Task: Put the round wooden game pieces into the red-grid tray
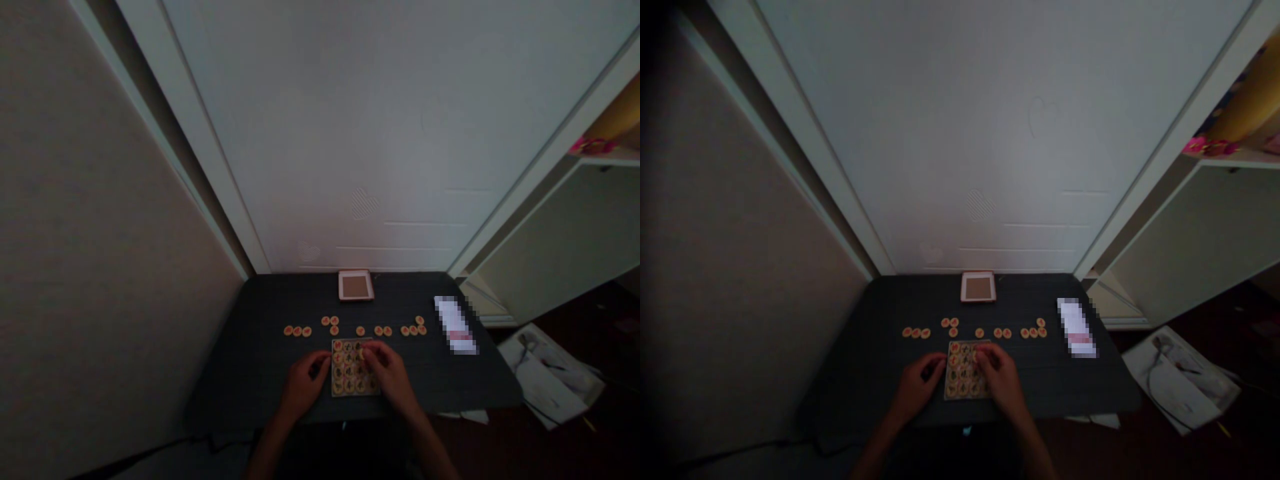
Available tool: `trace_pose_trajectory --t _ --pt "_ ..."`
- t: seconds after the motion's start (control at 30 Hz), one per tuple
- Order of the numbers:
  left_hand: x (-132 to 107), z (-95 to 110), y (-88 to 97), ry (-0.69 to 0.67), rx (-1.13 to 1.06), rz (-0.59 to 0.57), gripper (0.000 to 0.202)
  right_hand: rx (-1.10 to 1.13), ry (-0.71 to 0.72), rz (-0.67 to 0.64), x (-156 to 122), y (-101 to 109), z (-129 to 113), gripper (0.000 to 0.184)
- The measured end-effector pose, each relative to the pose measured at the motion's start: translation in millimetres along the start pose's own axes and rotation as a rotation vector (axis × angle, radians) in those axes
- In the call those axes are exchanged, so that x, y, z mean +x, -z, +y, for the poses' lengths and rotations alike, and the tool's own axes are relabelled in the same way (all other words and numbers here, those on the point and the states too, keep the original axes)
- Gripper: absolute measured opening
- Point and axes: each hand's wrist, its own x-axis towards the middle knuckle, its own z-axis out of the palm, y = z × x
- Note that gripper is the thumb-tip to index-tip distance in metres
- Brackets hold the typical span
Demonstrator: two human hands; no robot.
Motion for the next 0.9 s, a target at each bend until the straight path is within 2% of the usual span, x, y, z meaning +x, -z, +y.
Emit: trace_pose_trajectory --t 0.43,0.7,0.9 --pt "0.0 1.8 0.9 0.005 0.006 0.004 0.024 0.085 -0.076 -0.029 -1.1 -1.8 1.4 0.051" --pt "-0.9 1.5 0.6 0.004 -0.001 0.003 0.026 0.077 -0.054 -0.034 0.4 -0.5 0.5 0.052" --pt "-1.0 5.0 2.4 0.014 -0.015 0.004 0.025 0.013 -0.009 0.037 5.2 0.1 2.7 0.049"
